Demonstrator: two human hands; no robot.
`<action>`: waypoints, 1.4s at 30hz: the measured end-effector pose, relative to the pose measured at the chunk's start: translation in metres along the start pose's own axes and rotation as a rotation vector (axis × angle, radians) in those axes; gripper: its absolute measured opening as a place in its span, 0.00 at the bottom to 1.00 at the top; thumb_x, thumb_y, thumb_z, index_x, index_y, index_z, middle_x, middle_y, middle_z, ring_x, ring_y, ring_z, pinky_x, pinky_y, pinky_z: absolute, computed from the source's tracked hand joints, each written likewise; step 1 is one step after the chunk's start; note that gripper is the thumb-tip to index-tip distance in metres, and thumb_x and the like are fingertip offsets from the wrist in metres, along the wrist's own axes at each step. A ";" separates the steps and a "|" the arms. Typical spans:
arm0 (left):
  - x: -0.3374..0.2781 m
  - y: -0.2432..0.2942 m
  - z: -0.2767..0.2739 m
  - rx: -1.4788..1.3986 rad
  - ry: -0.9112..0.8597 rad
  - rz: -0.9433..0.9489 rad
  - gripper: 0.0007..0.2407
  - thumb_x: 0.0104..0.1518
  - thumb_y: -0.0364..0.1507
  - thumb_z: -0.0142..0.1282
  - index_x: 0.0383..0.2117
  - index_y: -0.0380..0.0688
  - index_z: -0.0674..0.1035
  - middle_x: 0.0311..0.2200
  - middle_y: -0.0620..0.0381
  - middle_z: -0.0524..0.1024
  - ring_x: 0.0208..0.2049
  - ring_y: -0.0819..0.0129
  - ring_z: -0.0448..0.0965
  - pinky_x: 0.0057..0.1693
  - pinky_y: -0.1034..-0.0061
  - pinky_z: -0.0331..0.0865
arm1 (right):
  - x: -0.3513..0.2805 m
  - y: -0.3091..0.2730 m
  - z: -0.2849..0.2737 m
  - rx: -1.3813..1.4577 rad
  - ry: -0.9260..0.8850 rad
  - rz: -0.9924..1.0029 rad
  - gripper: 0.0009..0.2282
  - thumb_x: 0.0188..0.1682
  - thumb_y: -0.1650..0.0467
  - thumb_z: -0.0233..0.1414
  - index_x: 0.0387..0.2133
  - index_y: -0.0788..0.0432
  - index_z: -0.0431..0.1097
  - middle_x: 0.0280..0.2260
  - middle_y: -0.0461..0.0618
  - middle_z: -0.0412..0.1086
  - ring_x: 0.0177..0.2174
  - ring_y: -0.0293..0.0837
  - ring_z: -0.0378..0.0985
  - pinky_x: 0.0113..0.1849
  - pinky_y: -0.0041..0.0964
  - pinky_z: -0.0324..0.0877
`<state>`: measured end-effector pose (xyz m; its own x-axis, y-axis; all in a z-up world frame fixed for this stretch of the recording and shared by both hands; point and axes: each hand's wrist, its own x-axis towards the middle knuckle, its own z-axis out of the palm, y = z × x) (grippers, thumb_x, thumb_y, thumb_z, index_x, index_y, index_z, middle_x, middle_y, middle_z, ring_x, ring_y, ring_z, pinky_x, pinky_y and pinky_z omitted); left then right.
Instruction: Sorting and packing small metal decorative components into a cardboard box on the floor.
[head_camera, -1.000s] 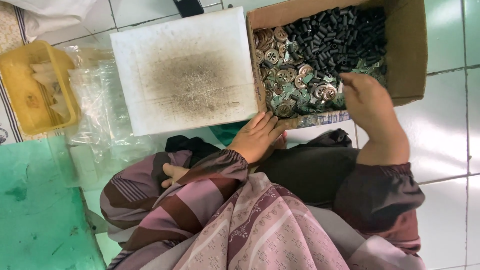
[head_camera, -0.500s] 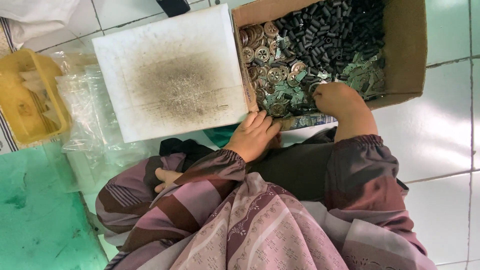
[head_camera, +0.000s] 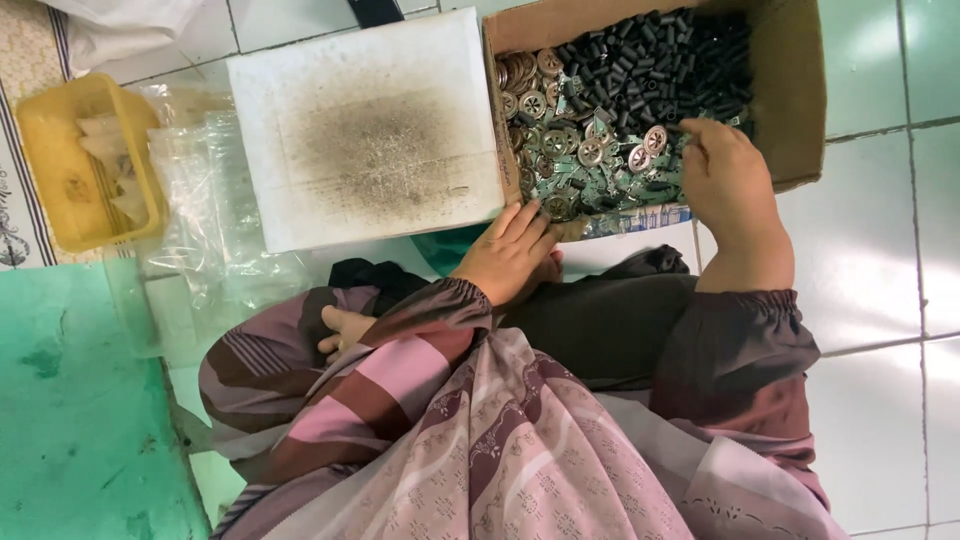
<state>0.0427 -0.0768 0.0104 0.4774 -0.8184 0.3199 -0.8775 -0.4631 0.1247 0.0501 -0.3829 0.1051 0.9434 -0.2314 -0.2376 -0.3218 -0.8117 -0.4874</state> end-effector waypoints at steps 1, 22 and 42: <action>0.001 0.003 -0.005 0.007 0.010 0.009 0.09 0.72 0.28 0.46 0.53 0.43 0.76 0.52 0.51 0.76 0.64 0.54 0.67 0.73 0.61 0.54 | -0.008 -0.005 -0.005 0.000 0.015 -0.003 0.18 0.60 0.74 0.43 0.63 0.63 0.66 0.54 0.68 0.65 0.54 0.66 0.70 0.51 0.59 0.68; -0.002 0.038 -0.005 -0.175 -0.073 -0.074 0.10 0.69 0.35 0.51 0.51 0.50 0.77 0.53 0.52 0.70 0.66 0.49 0.64 0.69 0.48 0.58 | -0.065 -0.017 0.058 -0.236 -0.232 -0.055 0.19 0.56 0.64 0.44 0.58 0.50 0.71 0.53 0.57 0.72 0.56 0.61 0.71 0.55 0.58 0.68; 0.019 0.029 0.077 -0.071 -0.308 -0.174 0.17 0.60 0.30 0.55 0.57 0.48 0.74 0.38 0.53 0.79 0.40 0.56 0.83 0.48 0.61 0.69 | 0.044 0.050 0.098 -0.322 -0.089 0.077 0.19 0.47 0.61 0.47 0.50 0.45 0.78 0.43 0.56 0.77 0.47 0.63 0.77 0.42 0.62 0.74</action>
<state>0.0298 -0.1321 -0.0517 0.6023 -0.7982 -0.0088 -0.7774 -0.5890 0.2207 0.0675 -0.3812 -0.0116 0.9023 -0.2620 -0.3423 -0.3363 -0.9247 -0.1786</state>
